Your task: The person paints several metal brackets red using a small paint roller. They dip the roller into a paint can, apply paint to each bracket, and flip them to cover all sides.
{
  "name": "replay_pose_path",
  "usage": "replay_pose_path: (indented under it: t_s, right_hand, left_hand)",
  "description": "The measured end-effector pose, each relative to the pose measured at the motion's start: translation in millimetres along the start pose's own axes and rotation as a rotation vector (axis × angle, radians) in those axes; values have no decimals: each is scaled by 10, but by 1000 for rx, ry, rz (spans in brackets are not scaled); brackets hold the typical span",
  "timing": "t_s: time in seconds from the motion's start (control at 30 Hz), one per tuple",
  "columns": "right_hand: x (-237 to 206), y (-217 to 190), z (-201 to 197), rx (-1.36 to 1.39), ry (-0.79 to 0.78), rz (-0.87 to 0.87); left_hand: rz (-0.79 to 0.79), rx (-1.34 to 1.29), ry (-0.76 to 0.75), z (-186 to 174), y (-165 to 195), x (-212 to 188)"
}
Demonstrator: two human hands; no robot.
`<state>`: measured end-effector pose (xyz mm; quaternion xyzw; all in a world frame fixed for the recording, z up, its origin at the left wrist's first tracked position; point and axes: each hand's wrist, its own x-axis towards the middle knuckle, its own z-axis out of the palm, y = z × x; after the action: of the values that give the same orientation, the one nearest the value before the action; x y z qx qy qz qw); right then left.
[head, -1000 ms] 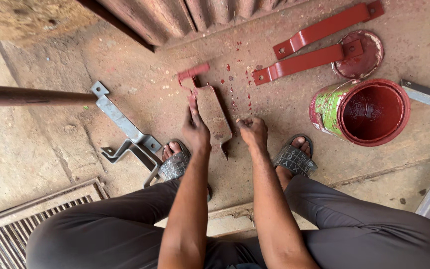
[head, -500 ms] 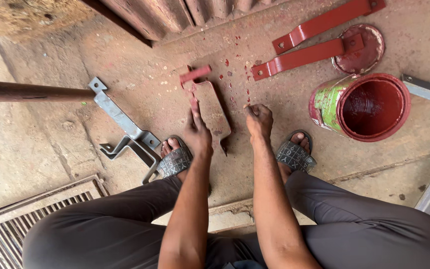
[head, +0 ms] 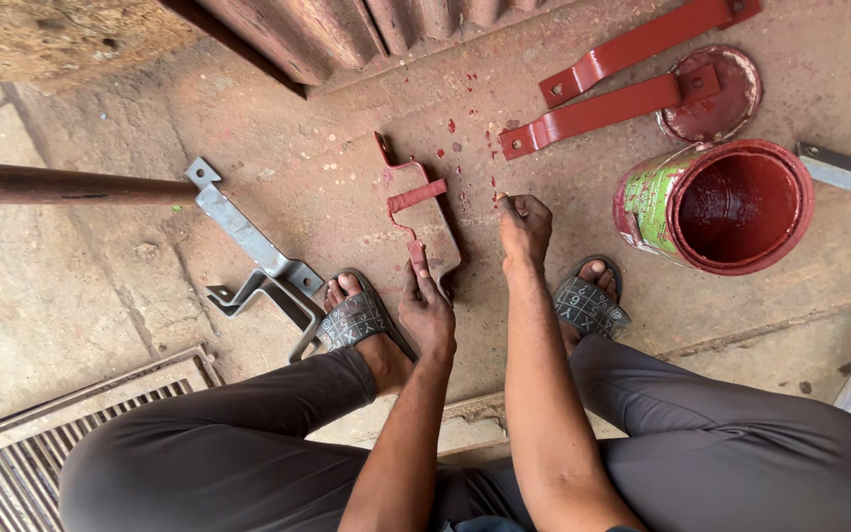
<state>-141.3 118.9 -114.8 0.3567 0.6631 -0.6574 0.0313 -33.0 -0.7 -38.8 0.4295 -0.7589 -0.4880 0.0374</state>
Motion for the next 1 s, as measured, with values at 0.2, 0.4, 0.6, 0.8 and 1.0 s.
replay_pose_path:
  t_s: [0.2,0.4,0.6,0.8,1.0]
  right_hand:
    - [-92,-69,3,73,-47,-51]
    - [-81,-129,22,63,-25,-32]
    - [-12,-162,-42,91,-36,-12]
    - [12,-338,-78,131,-45,98]
    - [-47,-377,-72,217,-101,67]
  left_hand:
    - [94,48,-32,115,181,498]
    - [100,49,-40,18,128,389]
    - [-59,-113,-81,-84,-105,-167]
    - [-96,104,-202,-449,-198,-699]
    - [116,110,-186,-248,-112,-226]
